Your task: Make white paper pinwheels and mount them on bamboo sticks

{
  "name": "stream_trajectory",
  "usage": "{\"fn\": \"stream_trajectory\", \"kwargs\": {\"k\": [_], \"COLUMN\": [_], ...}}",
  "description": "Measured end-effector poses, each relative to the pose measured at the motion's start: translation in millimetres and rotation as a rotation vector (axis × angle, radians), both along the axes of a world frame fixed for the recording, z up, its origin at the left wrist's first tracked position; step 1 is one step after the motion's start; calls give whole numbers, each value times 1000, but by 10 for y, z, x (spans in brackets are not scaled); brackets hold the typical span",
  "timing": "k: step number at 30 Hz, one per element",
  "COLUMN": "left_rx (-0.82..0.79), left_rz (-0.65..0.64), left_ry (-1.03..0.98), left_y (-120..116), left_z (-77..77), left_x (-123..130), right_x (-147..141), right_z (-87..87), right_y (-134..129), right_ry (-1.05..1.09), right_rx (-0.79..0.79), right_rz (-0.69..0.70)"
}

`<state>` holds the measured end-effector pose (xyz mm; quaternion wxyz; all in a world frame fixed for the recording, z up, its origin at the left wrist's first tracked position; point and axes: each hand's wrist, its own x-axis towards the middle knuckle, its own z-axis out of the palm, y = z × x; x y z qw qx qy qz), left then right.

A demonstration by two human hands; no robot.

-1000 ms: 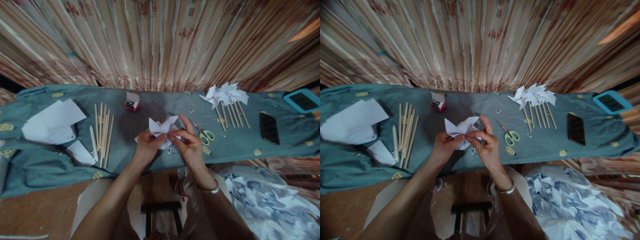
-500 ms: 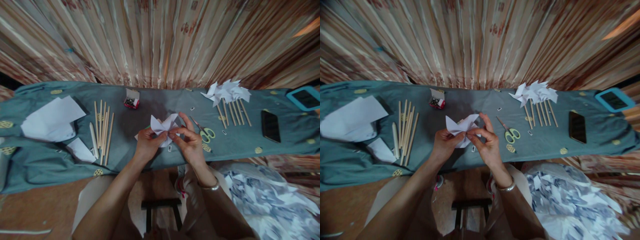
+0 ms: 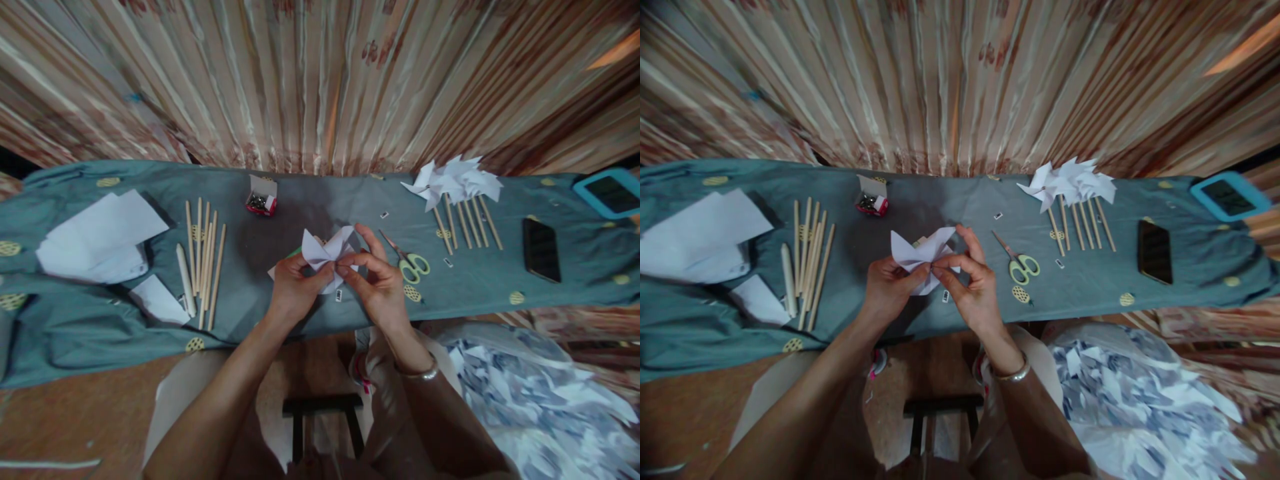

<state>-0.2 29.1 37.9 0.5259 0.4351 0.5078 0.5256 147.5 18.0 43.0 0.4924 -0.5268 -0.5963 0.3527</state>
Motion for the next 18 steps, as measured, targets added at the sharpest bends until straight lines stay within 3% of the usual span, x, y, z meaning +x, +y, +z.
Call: {"fn": "stream_trajectory", "kwargs": {"k": [18], "left_rx": [3], "left_rz": [-13], "left_ry": [6], "left_y": [-6], "left_z": [-21], "left_x": [5], "right_x": [2], "right_z": [2], "right_y": [5], "right_ry": [124], "right_rx": [-5], "right_rz": [9]}}
